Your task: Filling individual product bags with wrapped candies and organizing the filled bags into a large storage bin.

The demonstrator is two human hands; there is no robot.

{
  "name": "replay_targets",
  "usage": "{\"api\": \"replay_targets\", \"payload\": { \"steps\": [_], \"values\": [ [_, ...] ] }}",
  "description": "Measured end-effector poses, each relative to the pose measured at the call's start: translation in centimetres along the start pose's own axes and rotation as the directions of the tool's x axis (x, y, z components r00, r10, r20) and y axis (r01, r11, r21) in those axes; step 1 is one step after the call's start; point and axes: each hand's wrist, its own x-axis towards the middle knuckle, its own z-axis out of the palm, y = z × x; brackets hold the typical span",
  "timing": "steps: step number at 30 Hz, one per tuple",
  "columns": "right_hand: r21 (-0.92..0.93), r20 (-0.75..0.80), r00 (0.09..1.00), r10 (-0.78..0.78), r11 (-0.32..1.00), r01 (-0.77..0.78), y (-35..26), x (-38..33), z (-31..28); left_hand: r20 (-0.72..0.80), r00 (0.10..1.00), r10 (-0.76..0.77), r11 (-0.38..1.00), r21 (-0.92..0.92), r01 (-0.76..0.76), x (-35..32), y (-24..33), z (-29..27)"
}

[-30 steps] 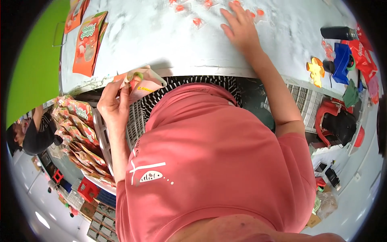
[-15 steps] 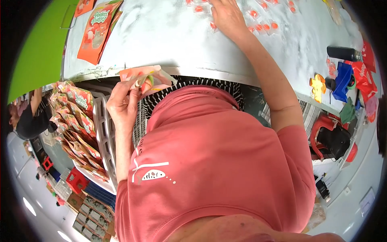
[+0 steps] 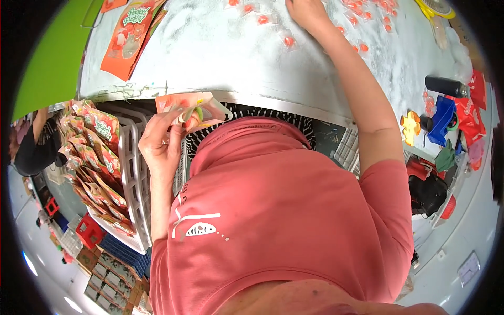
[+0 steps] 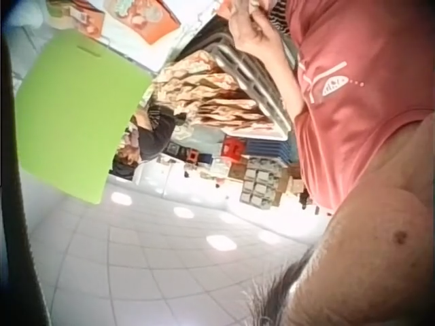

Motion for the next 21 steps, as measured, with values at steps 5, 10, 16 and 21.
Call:
{"api": "replay_targets", "payload": {
  "steps": [5, 10, 16, 21],
  "values": [
    [0.192, 0.283, 0.95, -0.128, 0.979, 0.075, -1.6, 0.9, 0.5, 0.02, 0.995, -0.098, 0.995, -0.007, 0.098, 0.0, 0.1, -0.1],
    [0.219, 0.342, 0.939, -0.039, 0.975, -0.039, -2.0, 0.5, 0.1, 0.003, 0.999, -0.054, 0.998, -0.03, 0.054, -0.4, -0.3, -0.4],
    [0.278, 0.563, 0.824, 0.058, 0.926, -0.255, -5.6, 0.8, 1.0, 0.026, 0.999, -0.044, 0.999, -0.031, 0.045, -0.1, -0.4, -0.4],
    [0.331, 0.35, 0.936, 0.027, 0.932, -0.15, -5.6, 1.9, 4.2, 0.008, 0.997, -0.076, 0.996, -0.041, 0.076, -0.8, -0.1, -1.4]
  ]
}}
